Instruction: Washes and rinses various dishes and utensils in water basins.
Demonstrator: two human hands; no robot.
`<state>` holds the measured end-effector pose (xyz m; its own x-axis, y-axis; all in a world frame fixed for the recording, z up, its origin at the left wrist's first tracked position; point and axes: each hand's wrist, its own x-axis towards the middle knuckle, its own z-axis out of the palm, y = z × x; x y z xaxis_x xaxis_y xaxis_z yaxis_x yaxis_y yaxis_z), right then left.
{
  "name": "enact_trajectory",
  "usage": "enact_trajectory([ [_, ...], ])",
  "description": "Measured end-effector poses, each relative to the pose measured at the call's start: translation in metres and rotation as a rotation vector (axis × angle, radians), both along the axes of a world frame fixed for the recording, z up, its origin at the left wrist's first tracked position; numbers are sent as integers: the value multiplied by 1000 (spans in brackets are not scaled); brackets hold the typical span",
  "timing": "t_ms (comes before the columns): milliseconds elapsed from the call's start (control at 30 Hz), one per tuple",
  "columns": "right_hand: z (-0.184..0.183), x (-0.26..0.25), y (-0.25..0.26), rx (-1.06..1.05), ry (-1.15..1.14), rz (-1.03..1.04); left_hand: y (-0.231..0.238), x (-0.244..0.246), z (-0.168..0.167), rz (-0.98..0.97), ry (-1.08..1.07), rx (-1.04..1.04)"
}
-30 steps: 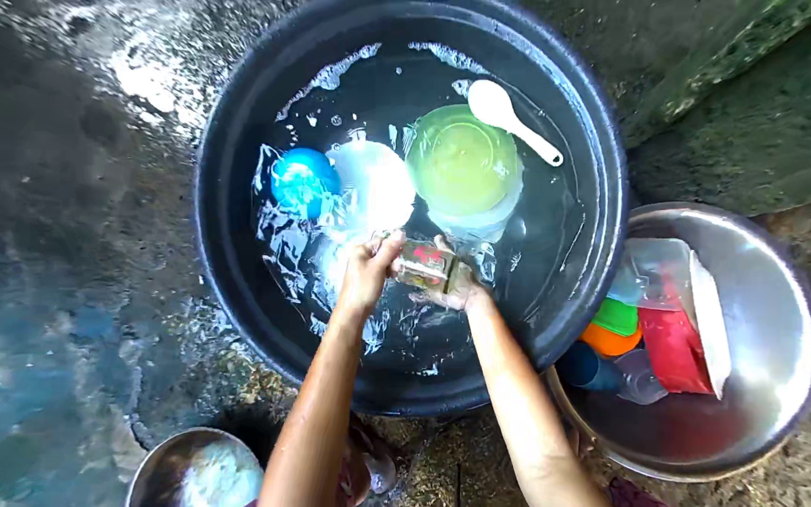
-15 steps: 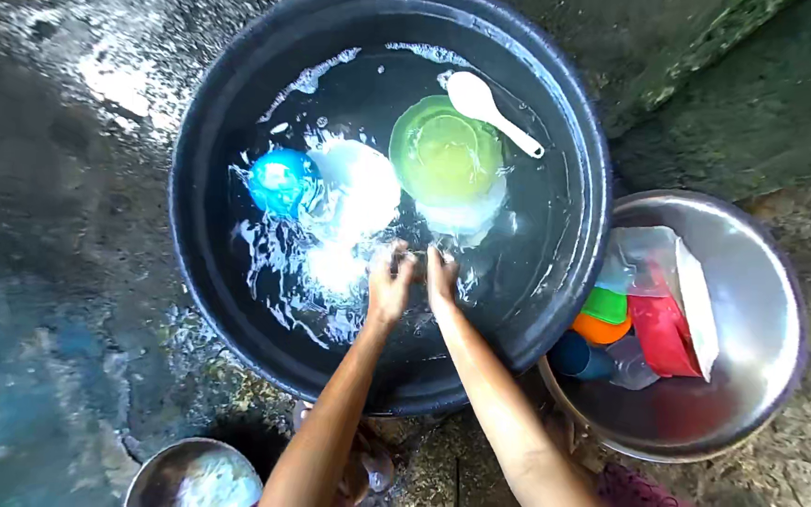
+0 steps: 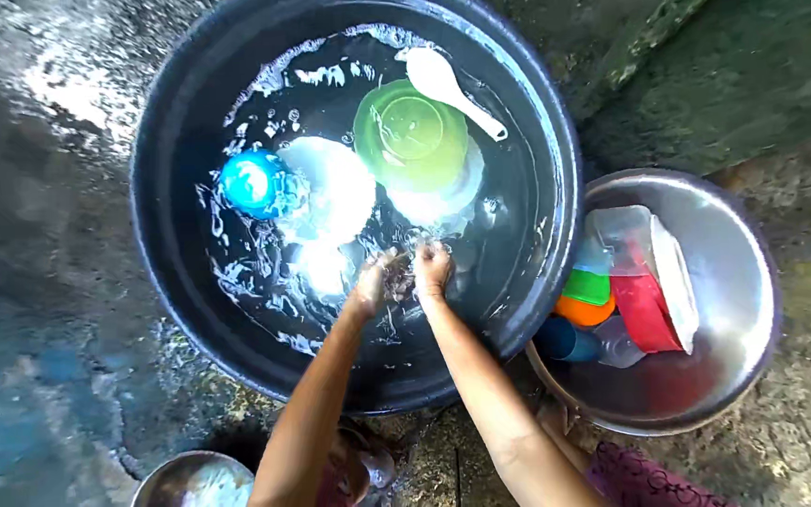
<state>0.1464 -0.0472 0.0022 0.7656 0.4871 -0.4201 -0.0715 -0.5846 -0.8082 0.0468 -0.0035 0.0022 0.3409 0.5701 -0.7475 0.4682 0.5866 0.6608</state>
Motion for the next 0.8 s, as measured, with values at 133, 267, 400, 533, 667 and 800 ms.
enact_trajectory([
  [133, 17, -9, 8, 107, 359, 56, 1, -5, -9, 192, 174, 295],
  [267, 12, -12, 9, 226, 649, 130, 35, -15, 41, -58, 242, 378],
  [400, 51, -21, 25, 268, 913, -97, 43, -14, 117, -551, 254, 981],
  [533, 78, -11, 36, 378, 1095, 20, 51, -11, 163, -825, 254, 1223],
  [667, 100, 1, 26, 322, 1073, 247, 53, -12, 196, -969, 230, 1361],
  [800, 111, 16, -15, 640, 951, 382, 50, -7, 220, -1010, 122, 1554],
])
